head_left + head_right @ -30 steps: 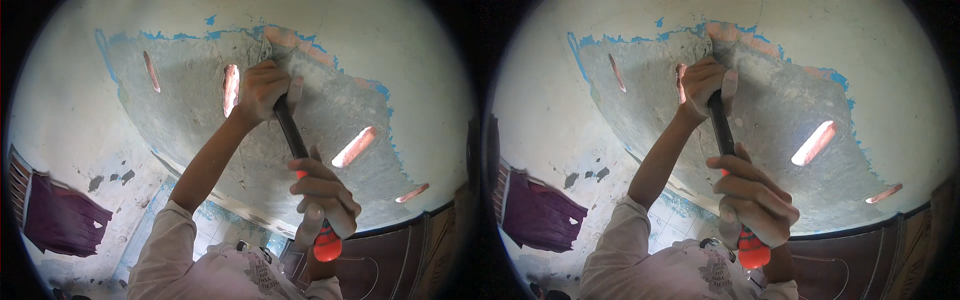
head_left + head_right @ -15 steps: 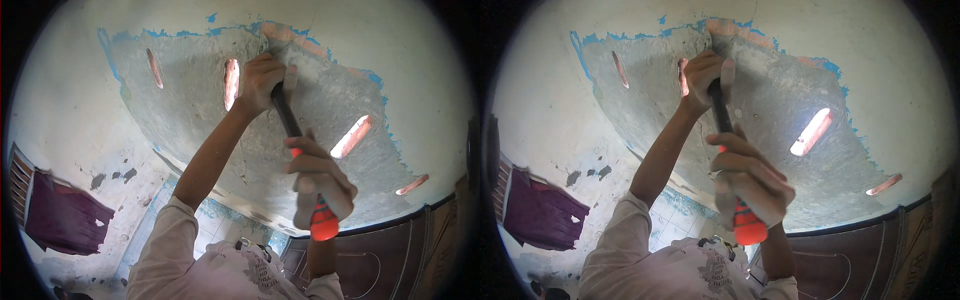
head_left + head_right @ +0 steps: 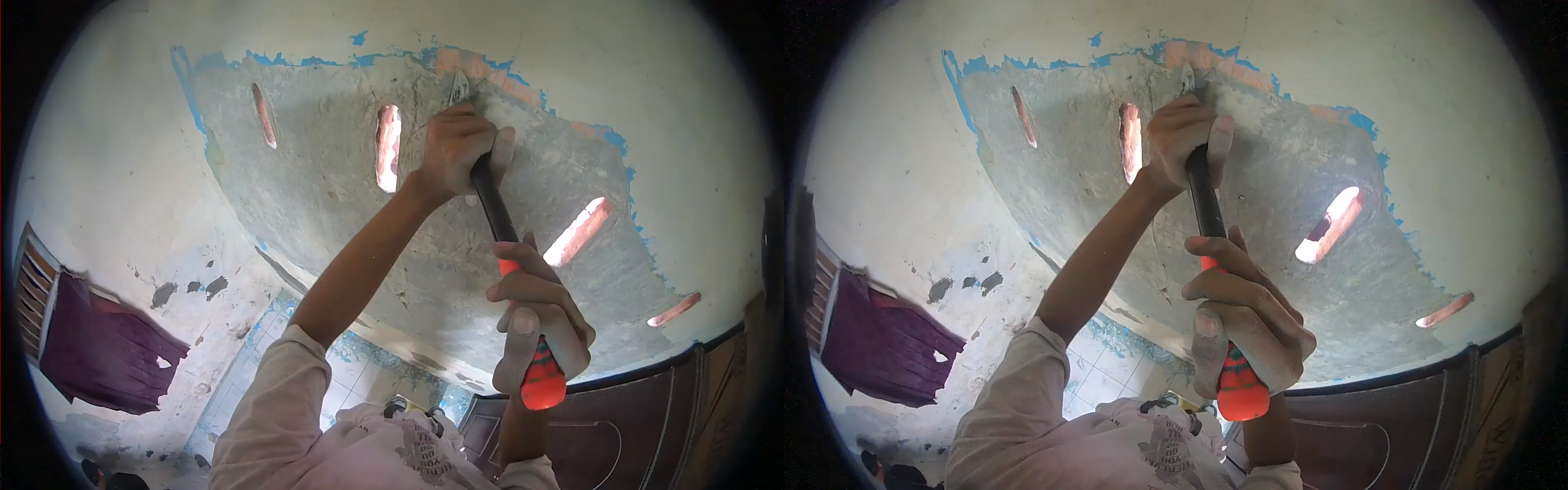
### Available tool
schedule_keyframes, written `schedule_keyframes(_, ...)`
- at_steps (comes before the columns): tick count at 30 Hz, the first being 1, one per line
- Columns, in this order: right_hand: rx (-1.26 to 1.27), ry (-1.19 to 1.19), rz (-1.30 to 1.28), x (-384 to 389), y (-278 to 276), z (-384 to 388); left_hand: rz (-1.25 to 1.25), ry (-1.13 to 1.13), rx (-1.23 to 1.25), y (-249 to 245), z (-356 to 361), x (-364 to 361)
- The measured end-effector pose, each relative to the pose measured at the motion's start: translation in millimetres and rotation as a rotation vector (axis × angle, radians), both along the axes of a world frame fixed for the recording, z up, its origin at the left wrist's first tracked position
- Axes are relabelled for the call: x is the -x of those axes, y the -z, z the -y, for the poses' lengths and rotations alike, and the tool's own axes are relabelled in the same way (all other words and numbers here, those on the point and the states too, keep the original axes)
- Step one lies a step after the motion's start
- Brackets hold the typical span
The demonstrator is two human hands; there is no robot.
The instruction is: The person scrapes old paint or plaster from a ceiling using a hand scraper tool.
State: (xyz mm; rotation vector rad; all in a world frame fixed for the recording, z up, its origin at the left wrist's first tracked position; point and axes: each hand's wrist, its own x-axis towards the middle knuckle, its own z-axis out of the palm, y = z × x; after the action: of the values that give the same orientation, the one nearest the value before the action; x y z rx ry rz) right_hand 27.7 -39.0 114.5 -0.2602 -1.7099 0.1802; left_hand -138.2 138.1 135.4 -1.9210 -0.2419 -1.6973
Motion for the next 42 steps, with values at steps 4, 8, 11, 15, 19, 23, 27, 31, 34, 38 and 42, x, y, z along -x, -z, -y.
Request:
schedule_keyframes(4, -0.066, -0.042, 0.055, 12.6, 2.8, -16.3, 0.096, 0.014, -0.064, 1.3, -9.2, 14.3)
schedule_keyframes(8, -0.009, -0.043, 0.012, 4.3, 5.9, -10.1, 0.008, 0.0, -0.025, 3.5, -1.6, 8.9)
schedule_keyframes(11, -0.002, -0.066, 0.003, 3.5, 8.6, -8.0, 0.007, 0.021, -0.06, -0.8, -2.5, 1.4)
schedule_keyframes(15, 0.016, -0.073, 0.11, 14.2, -6.6, -14.4, 0.116, -0.002, -0.07, -2.0, -9.5, 19.7)
schedule_keyframes(19, 0.033, -0.055, 0.005, 7.1, 0.6, -12.5, 0.009, -0.04, -0.036, -4.7, -1.4, 19.3)
schedule_keyframes(23, 0.062, -0.064, -0.026, 9.9, 11.6, -1.2, 0.033, 0.051, -0.034, 0.1, -1.4, 4.5)
schedule_keyframes(27, 0.02, -0.09, 0.16, 21.0, 3.6, -2.7, 0.017, 0.03, -0.013, 1.4, -3.4, 18.4)
schedule_keyframes(31, 0.296, -0.065, 0.007, -18.7, 12.6, 14.1, -0.014, -0.154, 0.068, 1.9, 10.8, 7.9)
schedule_keyframes(34, 0.829, -0.218, -0.164, -55.3, 23.0, 33.8, 0.02, -0.273, 0.066, 10.1, 24.0, -3.6)
schedule_keyframes(38, 0.875, 0.099, 0.078, -71.4, 0.3, 47.4, 0.162, -0.308, 0.041, 22.0, 46.6, -23.5)
schedule_keyframes(42, 0.281, 0.382, 0.411, -75.7, -1.2, 33.1, 0.042, -0.361, 0.089, 5.8, 57.5, -20.1)
